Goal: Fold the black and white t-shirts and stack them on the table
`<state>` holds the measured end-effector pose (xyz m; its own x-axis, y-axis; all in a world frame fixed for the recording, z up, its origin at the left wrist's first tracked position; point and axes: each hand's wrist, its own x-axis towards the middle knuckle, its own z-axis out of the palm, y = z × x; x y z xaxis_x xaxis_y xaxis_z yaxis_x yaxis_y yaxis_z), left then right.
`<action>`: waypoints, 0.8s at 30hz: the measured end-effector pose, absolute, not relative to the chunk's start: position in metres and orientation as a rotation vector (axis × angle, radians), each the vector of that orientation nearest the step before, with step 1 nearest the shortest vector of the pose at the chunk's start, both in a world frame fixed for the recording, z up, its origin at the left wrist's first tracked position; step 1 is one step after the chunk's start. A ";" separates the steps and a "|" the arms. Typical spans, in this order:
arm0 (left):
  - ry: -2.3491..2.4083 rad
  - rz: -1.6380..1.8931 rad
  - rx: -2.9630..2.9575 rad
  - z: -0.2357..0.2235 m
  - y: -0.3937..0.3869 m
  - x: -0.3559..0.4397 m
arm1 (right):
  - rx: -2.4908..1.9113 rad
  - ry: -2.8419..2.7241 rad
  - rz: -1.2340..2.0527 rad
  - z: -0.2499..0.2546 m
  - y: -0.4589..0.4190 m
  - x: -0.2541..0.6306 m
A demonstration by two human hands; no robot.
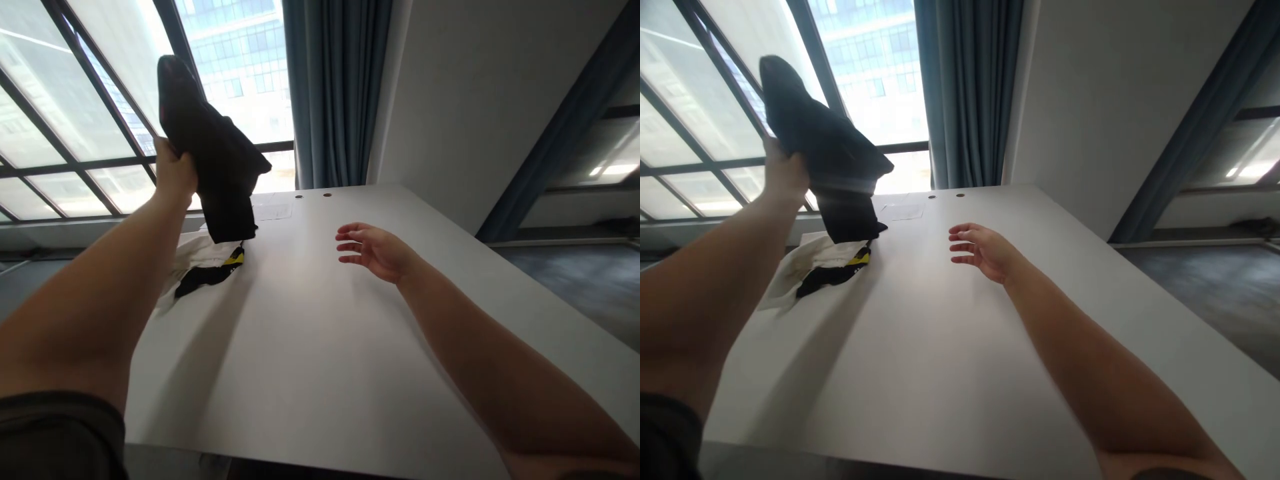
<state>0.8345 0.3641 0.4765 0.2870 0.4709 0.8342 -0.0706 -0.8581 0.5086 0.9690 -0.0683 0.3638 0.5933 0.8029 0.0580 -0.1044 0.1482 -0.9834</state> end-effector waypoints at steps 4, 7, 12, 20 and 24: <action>1.067 1.266 2.374 0.455 0.385 0.797 | -1.355 -0.825 0.726 0.348 -0.061 0.980; 1.236 0.888 2.449 0.394 0.378 0.783 | -1.737 -0.985 0.571 0.313 -0.050 0.995; 1.423 0.891 2.520 0.285 0.346 0.782 | -2.598 -1.236 0.057 0.241 -0.043 1.019; 1.537 1.243 2.446 0.264 0.340 0.775 | -2.644 -1.323 0.049 0.217 -0.043 1.035; 1.494 1.446 2.305 0.306 0.356 0.769 | -2.617 -1.328 0.055 0.214 -0.040 1.038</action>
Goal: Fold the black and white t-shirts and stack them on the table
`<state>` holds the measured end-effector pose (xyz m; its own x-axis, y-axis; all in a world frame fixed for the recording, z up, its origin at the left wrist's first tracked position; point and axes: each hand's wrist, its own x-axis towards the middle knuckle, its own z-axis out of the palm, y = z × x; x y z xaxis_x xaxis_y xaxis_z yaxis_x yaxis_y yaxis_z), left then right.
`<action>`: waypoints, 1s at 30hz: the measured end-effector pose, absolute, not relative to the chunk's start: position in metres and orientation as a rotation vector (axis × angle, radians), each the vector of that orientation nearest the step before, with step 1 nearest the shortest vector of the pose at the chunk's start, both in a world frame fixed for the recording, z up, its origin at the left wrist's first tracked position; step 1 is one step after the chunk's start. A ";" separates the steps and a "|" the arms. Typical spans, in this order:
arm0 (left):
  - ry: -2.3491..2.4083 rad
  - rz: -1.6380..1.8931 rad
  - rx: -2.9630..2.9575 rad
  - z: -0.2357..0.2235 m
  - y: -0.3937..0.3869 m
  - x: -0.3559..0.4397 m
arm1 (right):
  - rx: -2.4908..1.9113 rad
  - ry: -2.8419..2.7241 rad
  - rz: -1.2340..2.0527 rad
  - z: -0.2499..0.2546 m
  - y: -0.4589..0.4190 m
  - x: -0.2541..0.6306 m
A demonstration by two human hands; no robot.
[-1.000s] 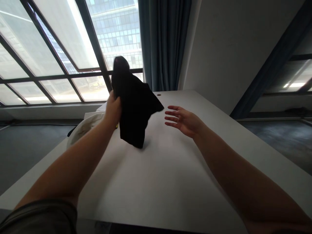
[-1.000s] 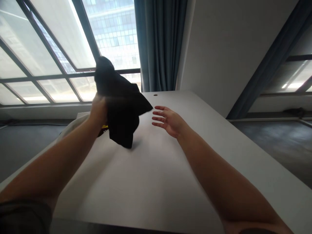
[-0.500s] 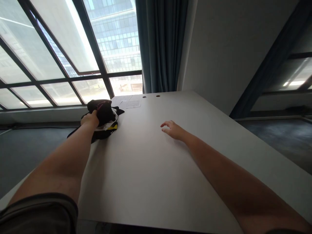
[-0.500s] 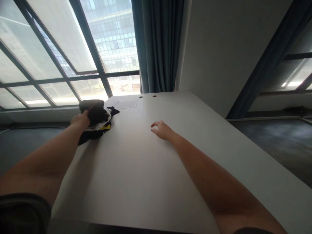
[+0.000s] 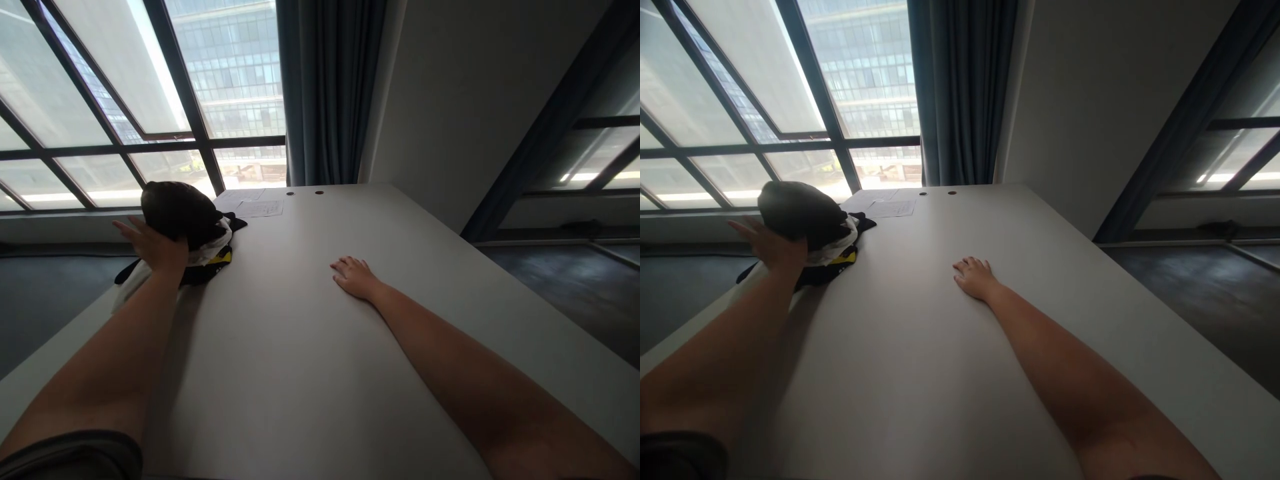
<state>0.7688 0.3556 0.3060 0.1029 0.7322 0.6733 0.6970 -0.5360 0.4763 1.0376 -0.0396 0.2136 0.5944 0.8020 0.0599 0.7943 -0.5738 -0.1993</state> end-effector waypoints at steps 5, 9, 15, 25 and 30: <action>0.971 1.208 3.023 0.333 0.369 0.771 | -2.591 -1.354 0.035 0.210 -0.037 1.043; 1.433 0.697 2.753 0.320 0.392 0.779 | -2.580 -1.364 0.019 0.208 -0.037 1.046; 1.472 0.846 2.606 0.263 0.400 0.774 | -2.562 -1.380 0.031 0.207 -0.038 1.047; 1.433 1.247 2.466 0.249 0.349 0.764 | -2.563 -1.397 0.041 0.209 -0.039 1.047; 1.396 1.403 2.428 0.256 0.349 0.743 | -2.544 -1.404 0.044 0.207 -0.041 1.047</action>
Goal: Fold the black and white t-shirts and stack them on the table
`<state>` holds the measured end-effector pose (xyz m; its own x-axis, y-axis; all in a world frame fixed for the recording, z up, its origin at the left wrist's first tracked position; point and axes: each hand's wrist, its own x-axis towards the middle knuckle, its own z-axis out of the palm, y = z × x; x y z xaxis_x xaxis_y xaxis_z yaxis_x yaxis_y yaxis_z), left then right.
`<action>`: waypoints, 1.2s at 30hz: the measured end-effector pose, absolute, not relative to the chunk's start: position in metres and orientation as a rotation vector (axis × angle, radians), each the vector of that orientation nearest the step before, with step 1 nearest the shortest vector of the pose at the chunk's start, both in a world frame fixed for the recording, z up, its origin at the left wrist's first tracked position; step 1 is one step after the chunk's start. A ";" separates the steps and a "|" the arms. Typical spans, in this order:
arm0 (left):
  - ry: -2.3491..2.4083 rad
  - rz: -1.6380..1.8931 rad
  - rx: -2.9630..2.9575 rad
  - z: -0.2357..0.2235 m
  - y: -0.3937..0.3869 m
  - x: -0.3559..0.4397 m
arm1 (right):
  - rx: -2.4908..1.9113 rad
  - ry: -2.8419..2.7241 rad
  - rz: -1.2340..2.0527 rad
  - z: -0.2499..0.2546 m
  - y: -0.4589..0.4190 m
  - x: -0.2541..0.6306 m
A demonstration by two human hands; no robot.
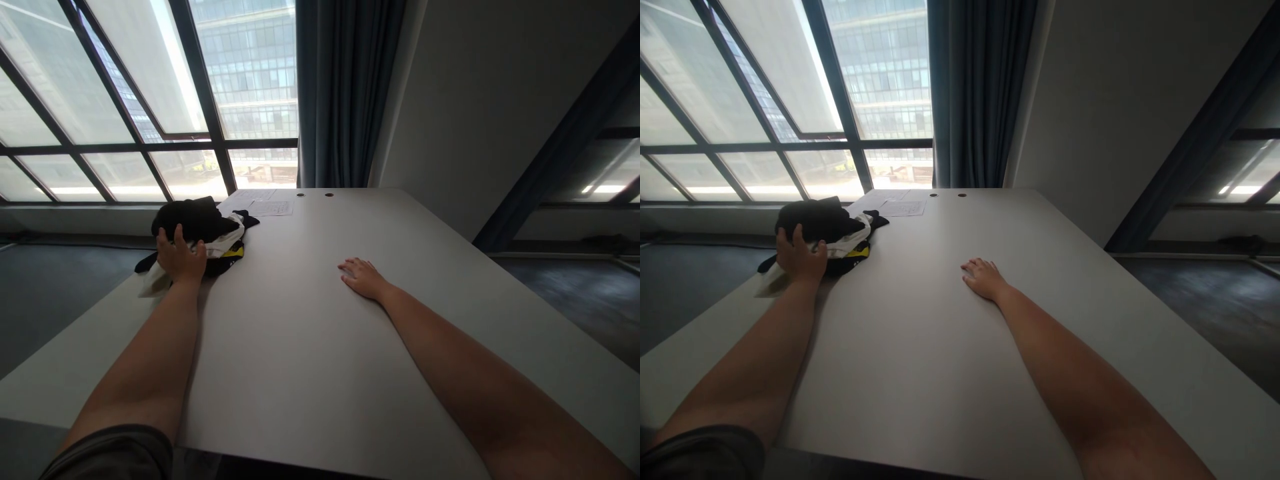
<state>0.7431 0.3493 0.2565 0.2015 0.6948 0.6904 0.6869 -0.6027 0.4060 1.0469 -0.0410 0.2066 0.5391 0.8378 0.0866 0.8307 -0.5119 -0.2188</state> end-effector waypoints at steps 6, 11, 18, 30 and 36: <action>1.370 1.299 2.356 0.254 0.357 0.740 | -2.531 -1.415 0.040 0.207 -0.042 1.047; 1.299 1.287 2.606 0.265 0.334 0.763 | -2.543 -1.411 0.031 0.208 -0.041 1.048; 0.657 0.478 2.974 0.238 0.241 0.819 | -2.564 -1.473 0.067 0.212 -0.050 1.029; -0.097 -0.031 2.950 0.218 0.182 0.825 | -2.452 -1.738 0.200 0.221 -0.089 1.002; -0.075 0.049 2.928 0.216 0.191 0.825 | -2.454 -1.738 0.217 0.221 -0.084 1.004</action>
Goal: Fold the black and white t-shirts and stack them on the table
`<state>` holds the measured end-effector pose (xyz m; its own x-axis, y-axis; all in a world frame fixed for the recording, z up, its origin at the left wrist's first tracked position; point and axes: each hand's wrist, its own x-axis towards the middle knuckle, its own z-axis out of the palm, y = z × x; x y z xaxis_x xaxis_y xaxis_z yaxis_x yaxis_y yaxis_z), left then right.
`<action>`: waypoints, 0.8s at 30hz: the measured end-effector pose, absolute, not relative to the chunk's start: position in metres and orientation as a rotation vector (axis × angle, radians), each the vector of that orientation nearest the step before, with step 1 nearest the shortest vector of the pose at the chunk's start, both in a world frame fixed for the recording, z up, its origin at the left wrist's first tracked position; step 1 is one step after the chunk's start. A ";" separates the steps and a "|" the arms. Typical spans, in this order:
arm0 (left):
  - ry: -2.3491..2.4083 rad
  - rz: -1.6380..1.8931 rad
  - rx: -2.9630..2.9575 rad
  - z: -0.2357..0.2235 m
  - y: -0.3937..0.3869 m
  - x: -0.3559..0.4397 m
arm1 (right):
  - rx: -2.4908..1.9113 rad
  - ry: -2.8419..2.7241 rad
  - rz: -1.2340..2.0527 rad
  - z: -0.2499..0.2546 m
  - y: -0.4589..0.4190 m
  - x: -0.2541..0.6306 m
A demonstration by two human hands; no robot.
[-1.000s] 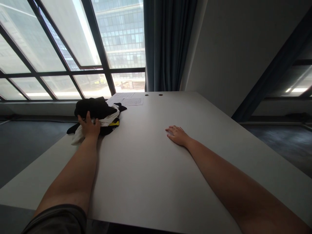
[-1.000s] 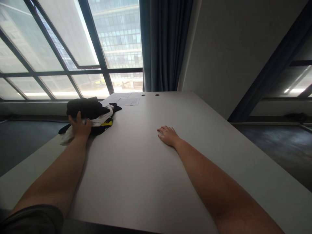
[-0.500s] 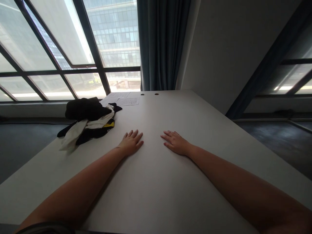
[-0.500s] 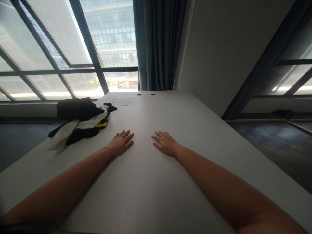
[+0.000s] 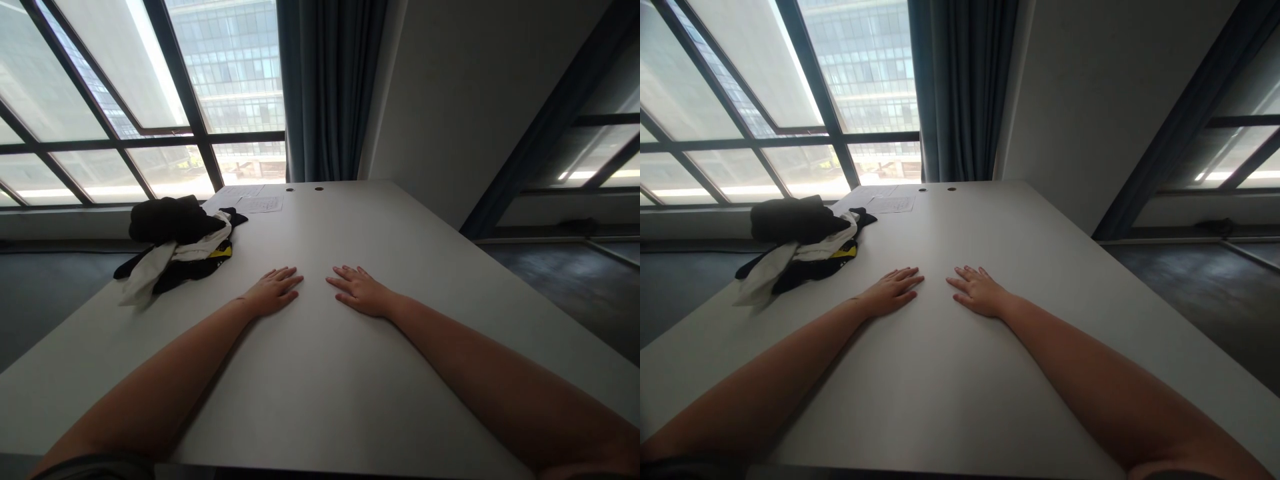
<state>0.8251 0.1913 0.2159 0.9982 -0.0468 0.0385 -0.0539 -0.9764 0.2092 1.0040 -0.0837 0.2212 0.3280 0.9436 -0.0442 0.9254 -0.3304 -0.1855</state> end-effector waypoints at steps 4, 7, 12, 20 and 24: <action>-0.078 0.048 2.939 0.216 0.191 0.824 | -2.456 -1.741 0.228 0.222 -0.085 1.004; -0.073 0.053 2.932 0.216 0.191 0.825 | -2.452 -1.730 0.223 0.222 -0.085 1.005; -0.078 0.077 2.924 0.213 0.193 0.826 | -2.435 -1.726 0.222 0.220 -0.085 1.007; -0.072 0.049 2.933 0.215 0.191 0.826 | -2.432 -1.719 0.207 0.218 -0.085 1.009; -0.072 0.051 2.927 0.216 0.191 0.826 | -2.436 -1.726 0.221 0.217 -0.085 1.009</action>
